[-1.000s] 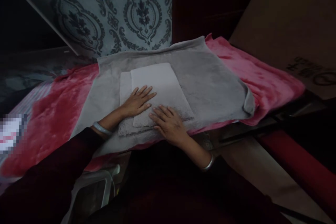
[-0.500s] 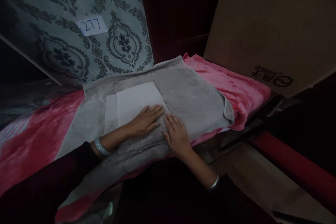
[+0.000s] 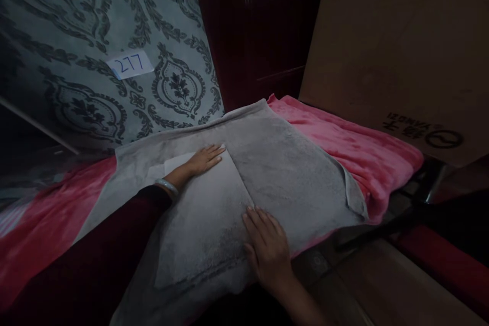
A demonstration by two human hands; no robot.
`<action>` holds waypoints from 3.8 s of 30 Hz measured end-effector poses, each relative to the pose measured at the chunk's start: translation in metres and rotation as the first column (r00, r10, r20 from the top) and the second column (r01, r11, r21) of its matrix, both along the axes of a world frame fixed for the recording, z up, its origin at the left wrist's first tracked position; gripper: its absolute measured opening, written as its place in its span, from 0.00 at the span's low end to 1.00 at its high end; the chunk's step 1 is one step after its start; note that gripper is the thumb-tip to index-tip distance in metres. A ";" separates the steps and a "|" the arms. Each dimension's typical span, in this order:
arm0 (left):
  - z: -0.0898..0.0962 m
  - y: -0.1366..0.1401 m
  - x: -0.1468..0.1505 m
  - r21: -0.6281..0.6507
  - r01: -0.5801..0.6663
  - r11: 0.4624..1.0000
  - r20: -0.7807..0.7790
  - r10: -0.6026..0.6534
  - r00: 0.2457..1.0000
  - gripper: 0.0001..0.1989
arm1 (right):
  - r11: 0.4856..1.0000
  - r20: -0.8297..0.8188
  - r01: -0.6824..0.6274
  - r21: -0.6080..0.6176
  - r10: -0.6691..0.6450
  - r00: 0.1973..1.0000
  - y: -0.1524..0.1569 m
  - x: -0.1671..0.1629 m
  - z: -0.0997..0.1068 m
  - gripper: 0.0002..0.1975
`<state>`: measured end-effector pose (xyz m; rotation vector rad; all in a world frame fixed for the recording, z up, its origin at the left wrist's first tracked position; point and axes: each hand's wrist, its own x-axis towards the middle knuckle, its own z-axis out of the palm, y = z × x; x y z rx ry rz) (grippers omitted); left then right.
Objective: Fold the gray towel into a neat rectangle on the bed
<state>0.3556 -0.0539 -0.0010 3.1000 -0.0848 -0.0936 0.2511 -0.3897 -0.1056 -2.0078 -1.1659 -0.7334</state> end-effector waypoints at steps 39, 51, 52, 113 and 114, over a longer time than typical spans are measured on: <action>-0.003 0.045 -0.110 -0.042 -0.242 0.969 0.016 0.243 0.970 0.31 | 0.728 -0.179 -0.517 -0.450 0.494 0.851 0.082 -0.062 0.055 0.30; 0.007 0.061 -0.102 -0.022 -0.398 0.917 0.068 0.398 0.915 0.29 | 0.731 -0.196 -0.533 -0.426 0.501 0.843 0.082 -0.061 0.057 0.28; 0.010 0.058 -0.105 -0.012 -0.417 0.909 0.089 0.417 0.905 0.29 | 0.735 -0.188 -0.529 -0.424 0.500 0.845 0.082 -0.061 0.057 0.28; 0.002 -0.012 -0.142 -0.108 -0.271 0.956 0.045 0.277 0.960 0.34 | 0.713 -0.150 -0.470 -0.521 0.465 0.872 0.104 -0.061 0.062 0.28; 0.000 -0.004 -0.137 -0.091 -0.297 0.950 0.038 0.302 0.953 0.35 | 0.710 -0.160 -0.478 -0.517 0.469 0.869 0.103 -0.060 0.061 0.28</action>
